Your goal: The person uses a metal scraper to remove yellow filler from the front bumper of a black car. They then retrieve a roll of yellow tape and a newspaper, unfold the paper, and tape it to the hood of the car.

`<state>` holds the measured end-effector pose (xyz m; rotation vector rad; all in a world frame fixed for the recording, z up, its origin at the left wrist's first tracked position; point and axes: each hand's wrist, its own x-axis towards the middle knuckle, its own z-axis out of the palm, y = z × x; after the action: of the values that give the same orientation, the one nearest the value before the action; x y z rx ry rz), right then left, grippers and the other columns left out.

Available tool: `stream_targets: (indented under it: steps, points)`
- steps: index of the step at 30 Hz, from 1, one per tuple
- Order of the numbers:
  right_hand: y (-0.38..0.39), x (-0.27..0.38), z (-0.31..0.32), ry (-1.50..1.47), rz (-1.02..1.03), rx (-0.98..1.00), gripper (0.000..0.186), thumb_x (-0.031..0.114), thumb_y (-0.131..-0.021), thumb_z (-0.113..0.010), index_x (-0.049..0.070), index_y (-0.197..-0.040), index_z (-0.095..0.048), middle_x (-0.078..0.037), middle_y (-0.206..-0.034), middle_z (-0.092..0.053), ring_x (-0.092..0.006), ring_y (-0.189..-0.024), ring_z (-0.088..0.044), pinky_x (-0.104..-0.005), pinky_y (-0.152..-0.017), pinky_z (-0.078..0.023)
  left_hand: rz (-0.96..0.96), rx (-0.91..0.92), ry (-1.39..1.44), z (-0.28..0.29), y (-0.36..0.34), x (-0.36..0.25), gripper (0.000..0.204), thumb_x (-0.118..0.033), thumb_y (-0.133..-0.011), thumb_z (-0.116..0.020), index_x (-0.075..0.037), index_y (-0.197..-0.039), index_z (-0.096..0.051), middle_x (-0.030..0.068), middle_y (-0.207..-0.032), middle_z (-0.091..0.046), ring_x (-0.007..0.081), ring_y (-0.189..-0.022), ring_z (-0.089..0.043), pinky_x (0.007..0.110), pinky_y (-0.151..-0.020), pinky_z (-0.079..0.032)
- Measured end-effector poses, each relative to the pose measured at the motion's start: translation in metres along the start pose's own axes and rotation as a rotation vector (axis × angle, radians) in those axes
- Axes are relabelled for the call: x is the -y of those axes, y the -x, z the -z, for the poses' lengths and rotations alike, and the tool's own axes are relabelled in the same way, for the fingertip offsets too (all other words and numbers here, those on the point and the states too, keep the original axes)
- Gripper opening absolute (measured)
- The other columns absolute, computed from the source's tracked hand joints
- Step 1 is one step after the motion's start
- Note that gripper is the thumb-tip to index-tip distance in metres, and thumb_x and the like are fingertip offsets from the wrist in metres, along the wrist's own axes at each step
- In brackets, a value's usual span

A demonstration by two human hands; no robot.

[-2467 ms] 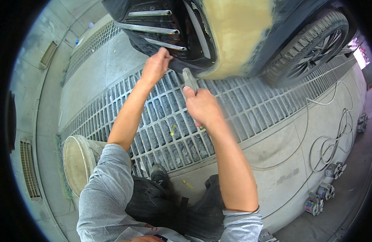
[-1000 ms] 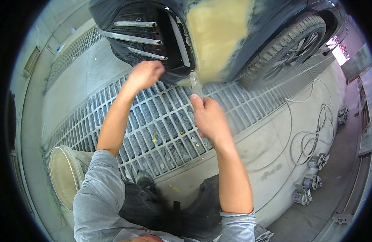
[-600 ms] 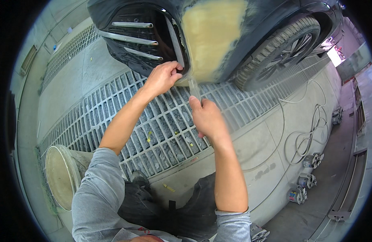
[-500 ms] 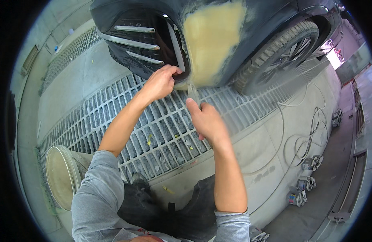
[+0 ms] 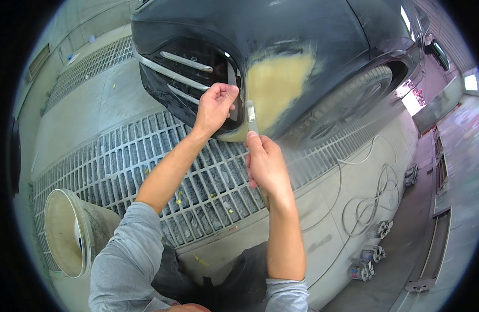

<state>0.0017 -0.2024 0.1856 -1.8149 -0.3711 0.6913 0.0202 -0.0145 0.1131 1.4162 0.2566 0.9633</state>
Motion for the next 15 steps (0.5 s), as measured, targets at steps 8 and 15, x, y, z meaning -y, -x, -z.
stream_targets:
  steps: [8, 15]
  points:
    - [0.010, 0.025, -0.012, -0.012, 0.096, 0.025, 0.040, 0.040, -0.104, -0.047, 0.001, -0.102, -0.058, 0.001, -0.064, -0.047, -0.0078, -0.045, -0.042, -0.0240, -0.035, -0.034, 0.187, -0.409, 0.393, -0.051, -0.013, -0.027, 0.050, -0.049, -0.090, -0.072, -0.001, -0.085, -0.060, 0.0031, -0.076, -0.060, 0.0103, -0.072, -0.053, 0.026, -0.066, -0.046]
    - [0.023, 0.024, 0.005, 0.045, 0.042, 0.023, 0.040, 0.038, -0.104, -0.047, 0.000, -0.102, -0.058, 0.001, -0.063, -0.047, -0.0071, -0.043, -0.042, -0.0235, -0.036, -0.033, 0.004, -0.498, 0.202, -0.062, -0.009, -0.026, 0.043, -0.041, -0.093, -0.071, -0.001, -0.087, -0.059, 0.0020, -0.077, -0.058, 0.0097, -0.068, -0.051, 0.026, -0.064, -0.045]
